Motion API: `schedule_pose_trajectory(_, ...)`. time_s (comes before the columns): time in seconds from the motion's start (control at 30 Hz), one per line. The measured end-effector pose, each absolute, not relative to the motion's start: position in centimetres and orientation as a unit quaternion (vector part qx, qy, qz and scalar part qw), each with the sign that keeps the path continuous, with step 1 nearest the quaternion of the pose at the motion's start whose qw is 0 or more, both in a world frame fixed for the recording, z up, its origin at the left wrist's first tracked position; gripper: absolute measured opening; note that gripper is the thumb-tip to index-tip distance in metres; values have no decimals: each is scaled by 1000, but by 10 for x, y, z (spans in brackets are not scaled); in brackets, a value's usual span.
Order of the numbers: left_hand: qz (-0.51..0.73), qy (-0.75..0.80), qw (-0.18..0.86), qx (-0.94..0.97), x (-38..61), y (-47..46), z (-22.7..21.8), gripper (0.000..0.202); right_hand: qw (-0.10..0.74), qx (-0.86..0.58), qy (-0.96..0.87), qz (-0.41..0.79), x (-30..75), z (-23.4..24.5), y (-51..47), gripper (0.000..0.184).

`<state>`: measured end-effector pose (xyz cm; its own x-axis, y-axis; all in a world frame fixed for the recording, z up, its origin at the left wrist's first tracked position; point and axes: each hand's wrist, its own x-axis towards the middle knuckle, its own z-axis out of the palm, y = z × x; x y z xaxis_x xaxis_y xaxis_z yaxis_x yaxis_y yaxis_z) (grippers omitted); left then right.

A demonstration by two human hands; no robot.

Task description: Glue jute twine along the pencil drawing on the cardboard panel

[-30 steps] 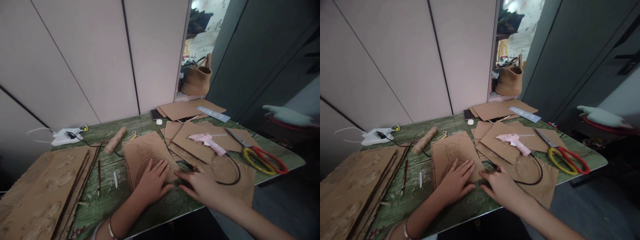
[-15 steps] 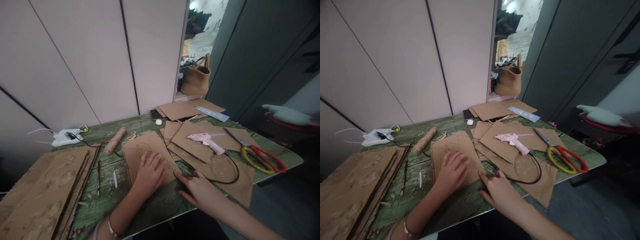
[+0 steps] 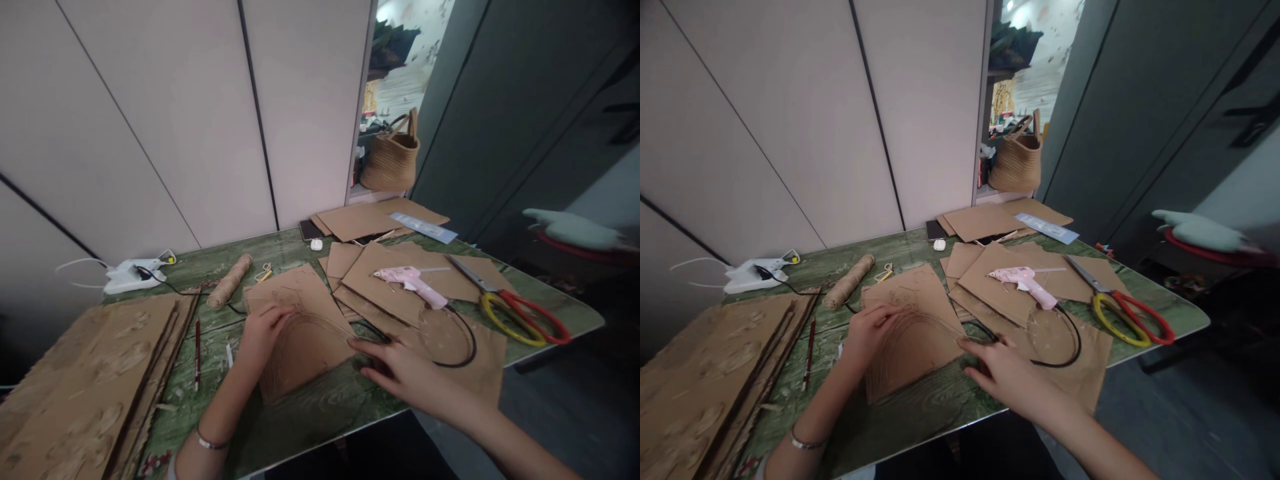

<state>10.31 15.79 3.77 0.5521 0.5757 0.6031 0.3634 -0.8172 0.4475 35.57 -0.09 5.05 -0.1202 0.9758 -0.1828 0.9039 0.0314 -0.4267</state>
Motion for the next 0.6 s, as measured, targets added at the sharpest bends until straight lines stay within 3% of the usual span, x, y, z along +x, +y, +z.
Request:
schedule_pose_trajectory(0.33, 328, 343, 153, 867, 103, 158, 35, 26, 140, -654, -700, 250, 364, 45, -4, 45)
schedule_pose_trajectory(0.5, 280, 230, 114, 925, 113, 154, 27, 16, 163, -637, -716, 234, 360, 43, -7, 39)
schedule_pose_trajectory(0.6, 293, 206, 142, 923, 116, 153, 23, 21, 124, -650, -717, 217, 353, 47, -9, 40)
